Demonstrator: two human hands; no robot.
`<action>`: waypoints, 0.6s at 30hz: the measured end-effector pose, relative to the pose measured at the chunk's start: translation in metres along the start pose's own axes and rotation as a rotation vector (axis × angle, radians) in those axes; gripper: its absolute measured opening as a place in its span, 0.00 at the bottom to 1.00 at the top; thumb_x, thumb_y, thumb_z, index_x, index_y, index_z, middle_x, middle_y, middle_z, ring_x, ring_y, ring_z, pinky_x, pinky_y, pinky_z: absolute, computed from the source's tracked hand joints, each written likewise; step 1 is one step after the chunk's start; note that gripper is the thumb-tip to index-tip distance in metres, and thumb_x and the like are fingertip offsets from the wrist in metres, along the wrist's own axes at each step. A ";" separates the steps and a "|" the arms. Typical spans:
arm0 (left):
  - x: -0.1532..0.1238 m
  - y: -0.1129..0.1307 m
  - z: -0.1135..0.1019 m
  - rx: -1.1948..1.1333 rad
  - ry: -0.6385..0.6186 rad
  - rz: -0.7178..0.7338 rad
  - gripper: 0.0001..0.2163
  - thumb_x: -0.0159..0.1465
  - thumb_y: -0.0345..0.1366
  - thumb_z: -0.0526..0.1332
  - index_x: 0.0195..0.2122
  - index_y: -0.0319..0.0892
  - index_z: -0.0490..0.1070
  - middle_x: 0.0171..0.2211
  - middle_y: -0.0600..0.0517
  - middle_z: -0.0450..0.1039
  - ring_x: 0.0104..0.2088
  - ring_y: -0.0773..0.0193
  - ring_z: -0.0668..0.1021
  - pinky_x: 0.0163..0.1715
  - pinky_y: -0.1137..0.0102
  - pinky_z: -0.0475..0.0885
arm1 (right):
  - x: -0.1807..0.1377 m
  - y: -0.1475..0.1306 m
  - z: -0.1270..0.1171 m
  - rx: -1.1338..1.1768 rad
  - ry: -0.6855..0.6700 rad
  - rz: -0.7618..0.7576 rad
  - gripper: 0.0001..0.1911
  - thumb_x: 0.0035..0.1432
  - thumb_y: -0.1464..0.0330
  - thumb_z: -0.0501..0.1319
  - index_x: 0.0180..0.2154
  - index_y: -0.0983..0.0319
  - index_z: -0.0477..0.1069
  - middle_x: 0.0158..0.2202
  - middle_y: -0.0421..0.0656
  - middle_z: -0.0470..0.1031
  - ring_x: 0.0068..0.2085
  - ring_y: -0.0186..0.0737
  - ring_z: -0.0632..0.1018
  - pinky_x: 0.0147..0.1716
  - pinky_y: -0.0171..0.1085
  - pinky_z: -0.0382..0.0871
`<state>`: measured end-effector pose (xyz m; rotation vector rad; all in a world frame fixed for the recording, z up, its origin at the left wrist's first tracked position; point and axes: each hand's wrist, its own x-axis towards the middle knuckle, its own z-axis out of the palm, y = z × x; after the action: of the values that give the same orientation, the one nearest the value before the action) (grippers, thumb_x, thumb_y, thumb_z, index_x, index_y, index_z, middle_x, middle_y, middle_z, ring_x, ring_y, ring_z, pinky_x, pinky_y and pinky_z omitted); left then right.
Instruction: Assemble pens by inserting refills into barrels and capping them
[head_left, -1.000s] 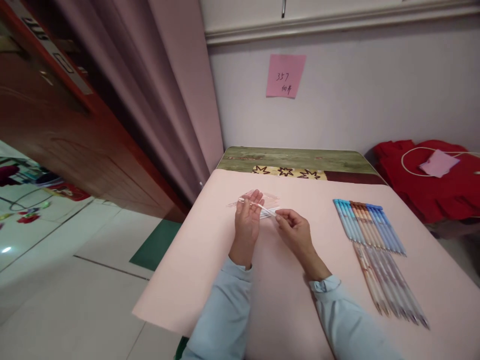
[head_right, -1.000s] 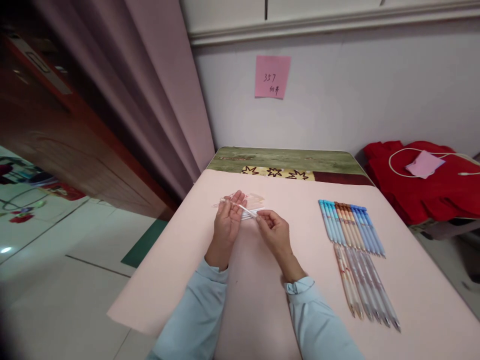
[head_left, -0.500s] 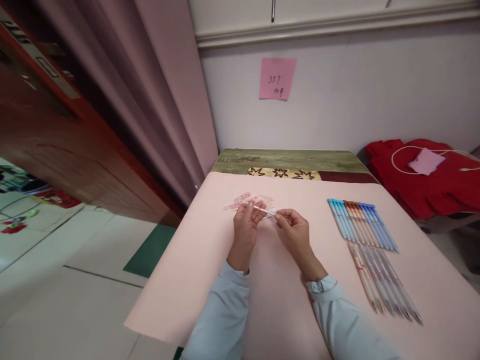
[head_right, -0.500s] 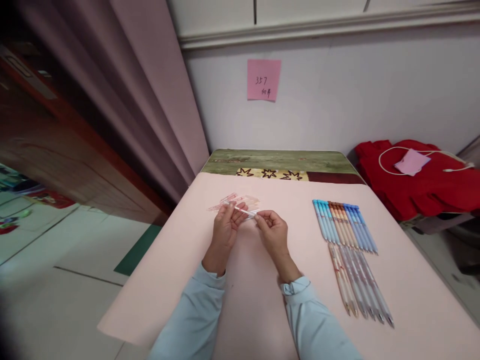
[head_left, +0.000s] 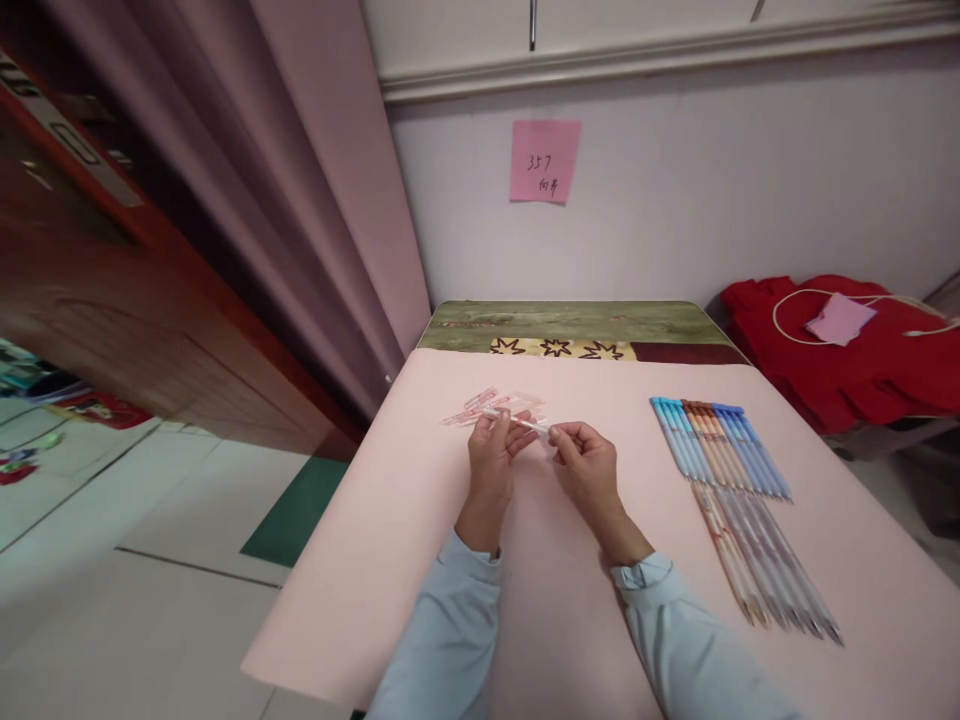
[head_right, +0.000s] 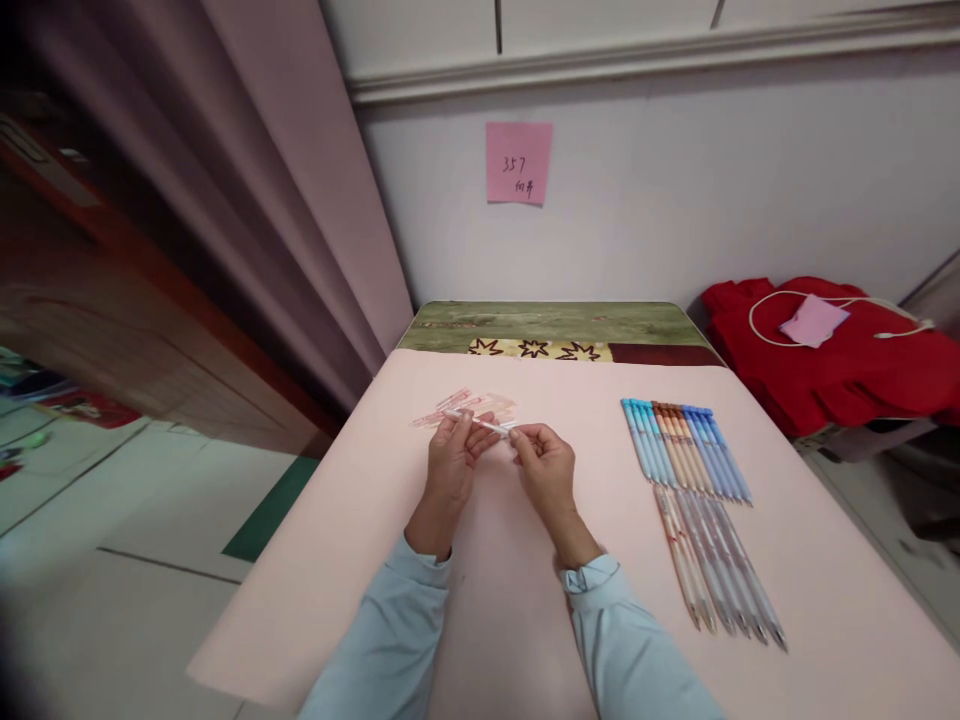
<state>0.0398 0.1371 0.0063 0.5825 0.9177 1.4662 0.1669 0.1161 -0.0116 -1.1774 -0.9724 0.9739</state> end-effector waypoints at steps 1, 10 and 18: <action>0.000 0.000 0.000 0.013 -0.002 -0.004 0.17 0.58 0.45 0.70 0.38 0.40 0.66 0.37 0.45 0.80 0.33 0.64 0.82 0.38 0.66 0.78 | 0.000 0.001 0.000 -0.006 0.004 0.010 0.18 0.53 0.54 0.68 0.33 0.63 0.76 0.24 0.39 0.74 0.22 0.32 0.71 0.23 0.32 0.66; -0.003 0.000 0.003 0.080 -0.006 0.035 0.18 0.58 0.45 0.69 0.38 0.39 0.66 0.34 0.47 0.80 0.29 0.67 0.81 0.36 0.68 0.78 | -0.003 0.001 -0.007 -0.220 -0.027 -0.017 0.26 0.63 0.51 0.58 0.20 0.61 0.67 0.14 0.37 0.66 0.18 0.32 0.67 0.22 0.32 0.62; 0.004 0.008 -0.002 0.033 0.101 0.092 0.18 0.57 0.43 0.70 0.40 0.39 0.67 0.33 0.48 0.80 0.28 0.67 0.81 0.33 0.71 0.78 | 0.000 0.008 0.000 -0.023 -0.106 -0.073 0.20 0.51 0.57 0.71 0.42 0.60 0.71 0.30 0.39 0.75 0.29 0.34 0.75 0.30 0.33 0.71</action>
<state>0.0332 0.1407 0.0110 0.5850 1.0066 1.5771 0.1665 0.1171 -0.0199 -1.1103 -1.1059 0.9774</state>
